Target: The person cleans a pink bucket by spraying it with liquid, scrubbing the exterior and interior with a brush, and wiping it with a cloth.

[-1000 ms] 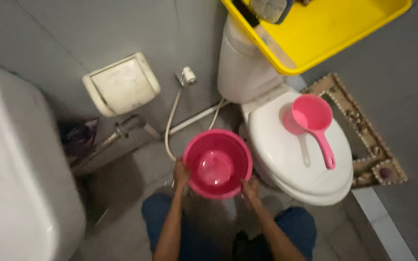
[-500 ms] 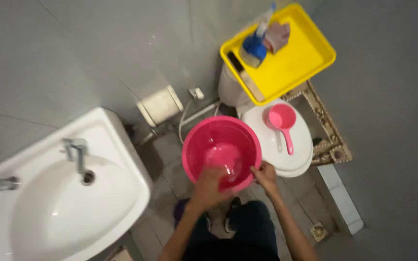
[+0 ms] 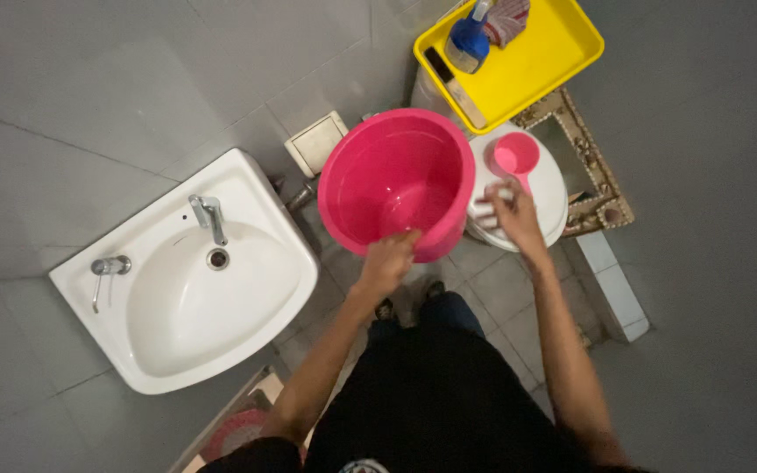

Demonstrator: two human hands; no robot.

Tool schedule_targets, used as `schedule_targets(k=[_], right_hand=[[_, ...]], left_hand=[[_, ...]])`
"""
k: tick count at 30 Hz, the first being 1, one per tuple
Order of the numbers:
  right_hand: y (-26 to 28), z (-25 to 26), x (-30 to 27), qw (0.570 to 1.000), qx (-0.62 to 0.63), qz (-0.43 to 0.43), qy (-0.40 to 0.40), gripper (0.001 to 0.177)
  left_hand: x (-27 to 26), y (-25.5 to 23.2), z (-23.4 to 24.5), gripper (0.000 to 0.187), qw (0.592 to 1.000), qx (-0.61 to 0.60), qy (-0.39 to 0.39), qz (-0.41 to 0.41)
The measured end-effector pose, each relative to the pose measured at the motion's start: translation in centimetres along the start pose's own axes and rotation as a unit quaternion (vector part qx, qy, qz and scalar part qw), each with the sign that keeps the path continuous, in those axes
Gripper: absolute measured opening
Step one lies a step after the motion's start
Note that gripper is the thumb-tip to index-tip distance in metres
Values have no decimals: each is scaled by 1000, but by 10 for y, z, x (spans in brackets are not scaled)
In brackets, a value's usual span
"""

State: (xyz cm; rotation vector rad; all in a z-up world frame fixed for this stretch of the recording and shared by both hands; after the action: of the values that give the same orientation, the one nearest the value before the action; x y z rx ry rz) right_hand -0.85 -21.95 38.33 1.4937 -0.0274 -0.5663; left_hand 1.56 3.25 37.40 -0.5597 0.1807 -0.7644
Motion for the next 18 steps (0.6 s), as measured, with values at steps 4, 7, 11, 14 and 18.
schedule_targets(k=[4,7,11,14,18], right_hand=[[17,28,95,980,-45,195,-13,34],[31,38,195,954,-121,270,-52,53],[86,19,277,919,-214,325,-59,85],[120,-3,309,907,-161,387,-35,105],[119,-13,356,944,-58,324,-14,107]], left_hand=[[7,2,52,42,995,-83,-28,57],[17,5,60,36,981,-139,-13,137],[33,15,66,38,965,-188,-82,164],[43,26,63,38,936,-296,-116,154],[57,36,55,38,888,-390,-103,221]])
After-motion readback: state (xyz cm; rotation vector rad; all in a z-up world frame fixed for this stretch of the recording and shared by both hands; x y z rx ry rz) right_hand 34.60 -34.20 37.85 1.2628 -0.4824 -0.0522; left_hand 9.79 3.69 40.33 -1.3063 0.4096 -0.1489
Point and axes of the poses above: each hand's wrist, its own x-axis towards the middle knuckle, its own z-axis out of the back of the hand, y = z × x, the point moved 8 cm from there along x, towards the middle knuckle, and after that the axes turned 3 degrees about x, right-handed, at the moved point
